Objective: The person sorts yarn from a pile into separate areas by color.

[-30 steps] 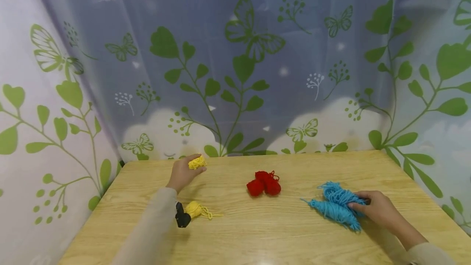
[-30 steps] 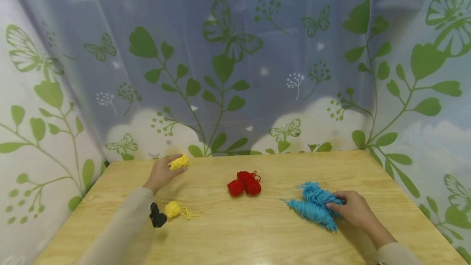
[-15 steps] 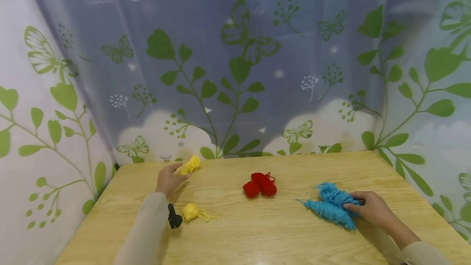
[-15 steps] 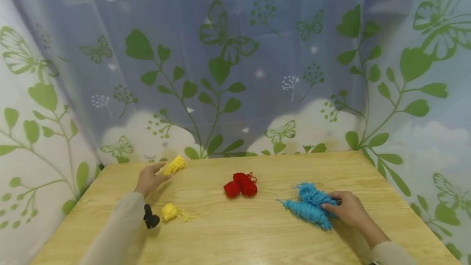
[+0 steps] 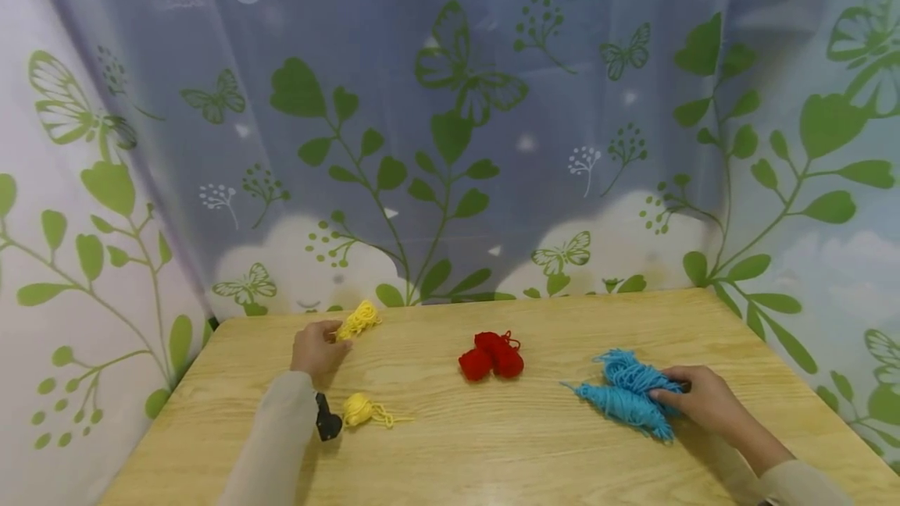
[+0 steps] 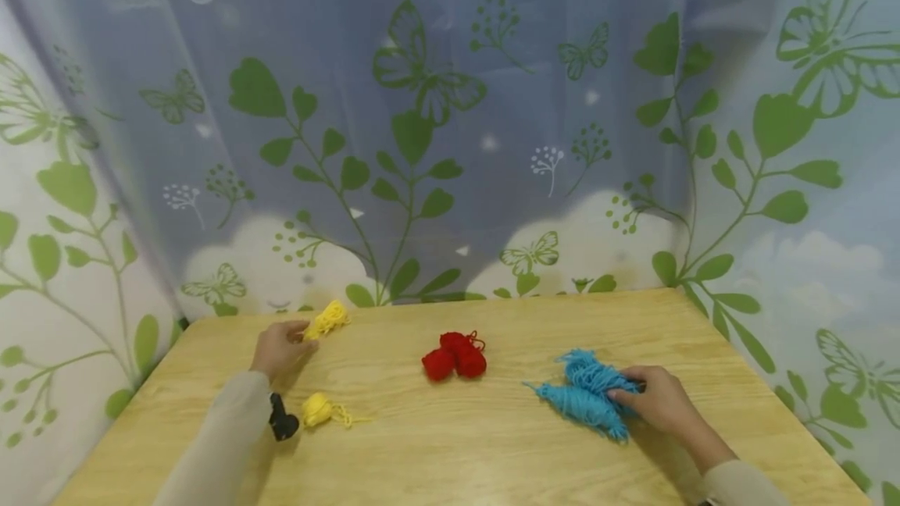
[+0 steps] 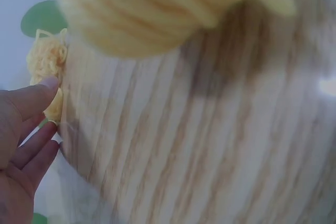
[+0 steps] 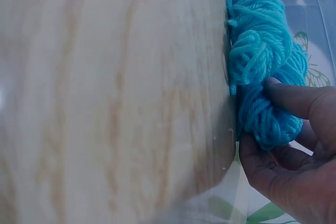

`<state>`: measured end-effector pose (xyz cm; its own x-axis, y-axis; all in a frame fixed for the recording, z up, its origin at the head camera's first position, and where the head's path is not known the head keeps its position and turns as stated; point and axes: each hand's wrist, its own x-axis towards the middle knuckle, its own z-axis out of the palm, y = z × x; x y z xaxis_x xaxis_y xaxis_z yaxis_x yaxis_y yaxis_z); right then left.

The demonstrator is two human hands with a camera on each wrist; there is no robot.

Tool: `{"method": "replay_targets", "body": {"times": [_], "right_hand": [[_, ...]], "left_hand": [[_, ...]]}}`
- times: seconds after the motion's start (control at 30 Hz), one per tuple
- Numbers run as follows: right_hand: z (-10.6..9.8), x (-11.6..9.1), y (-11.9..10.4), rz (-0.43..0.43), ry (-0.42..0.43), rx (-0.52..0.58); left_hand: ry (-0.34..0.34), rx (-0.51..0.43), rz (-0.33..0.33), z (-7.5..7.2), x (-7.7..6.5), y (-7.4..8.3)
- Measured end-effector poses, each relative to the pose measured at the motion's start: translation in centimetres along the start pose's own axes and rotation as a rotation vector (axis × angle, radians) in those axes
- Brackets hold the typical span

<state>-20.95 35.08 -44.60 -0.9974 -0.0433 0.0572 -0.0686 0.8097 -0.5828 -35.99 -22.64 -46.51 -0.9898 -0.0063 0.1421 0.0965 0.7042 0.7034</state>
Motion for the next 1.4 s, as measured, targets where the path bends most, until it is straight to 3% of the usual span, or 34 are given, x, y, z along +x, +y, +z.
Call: {"method": "replay_targets", "body": {"times": [0.3,0.47,0.7,0.97,1.27,1.4], "right_hand": [[-0.2,0.2,0.5,0.024,-0.013,-0.004],[0.0,0.4,0.4,0.018,-0.011,-0.001],[-0.2,0.2,0.3,0.010,-0.001,-0.012],[0.2,0.1,0.5,-0.011,0.008,-0.003],[0.1,-0.1,0.4,-0.015,0.024,-0.007],[0.4,0.1,0.2,-0.021,0.024,-0.002]], "left_hand": [[0.104,0.020,0.021,1.1,0.2,-0.4],[0.147,0.031,0.027,1.0,0.4,-0.6],[0.136,0.022,0.030,1.3,0.5,-0.5],[0.136,0.081,0.061,0.7,0.2,-0.8],[0.007,0.077,0.018,0.2,0.5,0.3],[0.002,0.054,0.020,0.5,0.8,0.2]]}}
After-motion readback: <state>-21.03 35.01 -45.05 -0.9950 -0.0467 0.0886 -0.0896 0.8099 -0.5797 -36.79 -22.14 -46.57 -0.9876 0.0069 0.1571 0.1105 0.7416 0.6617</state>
